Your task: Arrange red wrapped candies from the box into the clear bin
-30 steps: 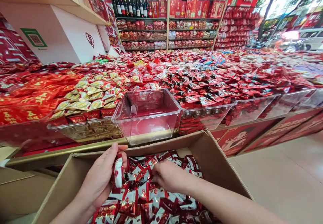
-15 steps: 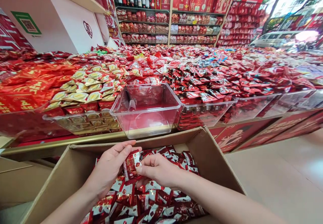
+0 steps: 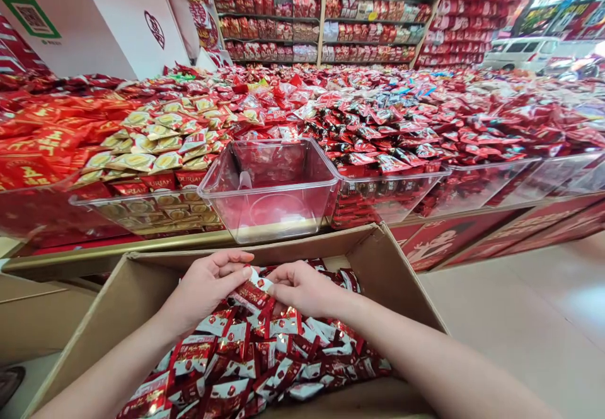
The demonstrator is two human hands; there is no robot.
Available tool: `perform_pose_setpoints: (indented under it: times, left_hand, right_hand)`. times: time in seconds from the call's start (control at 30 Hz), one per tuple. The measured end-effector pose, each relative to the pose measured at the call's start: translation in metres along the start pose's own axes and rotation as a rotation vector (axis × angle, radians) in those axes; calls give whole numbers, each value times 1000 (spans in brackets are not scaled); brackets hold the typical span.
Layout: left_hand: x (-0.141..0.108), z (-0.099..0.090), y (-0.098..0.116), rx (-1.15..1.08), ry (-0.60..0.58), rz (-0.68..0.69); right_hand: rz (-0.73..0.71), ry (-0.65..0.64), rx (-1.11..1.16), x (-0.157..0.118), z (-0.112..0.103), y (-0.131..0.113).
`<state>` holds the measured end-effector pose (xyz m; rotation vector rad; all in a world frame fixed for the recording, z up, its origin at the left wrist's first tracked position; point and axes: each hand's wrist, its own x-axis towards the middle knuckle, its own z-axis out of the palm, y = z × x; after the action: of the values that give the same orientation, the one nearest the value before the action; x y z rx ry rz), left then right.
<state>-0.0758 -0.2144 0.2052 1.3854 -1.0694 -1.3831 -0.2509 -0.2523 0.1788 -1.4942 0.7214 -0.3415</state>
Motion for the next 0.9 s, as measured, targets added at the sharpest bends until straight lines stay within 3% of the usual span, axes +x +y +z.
perform_pose_setpoints:
  times: [0.13,0.27,0.4,0.57,0.7,0.83,0.9]
  left_hand:
    - [5,-4,-11,36,21,-21]
    - [6,-4,-13,0,68,-5]
    - [0,-1,-2,-48,104,15]
    - [-5,0,6,66,58,18]
    - [-4,2,2,-108,74,17]
    - [-5,10,3,-327,82,11]
    - [-7,13,6,-379,98,9]
  right_hand:
    - [3,-19,-139,4,-8,8]
    - [-1,110,-99,7,-4,5]
    - [24,217,36,6,3,-7]
    - [-158,312,-285,-3,2,-18]
    - [-298,389,-393,-7,3,-28]
    - [-302,414,-237,-8,5,-35]
    - [-309,428,-268,-10,4,-38]
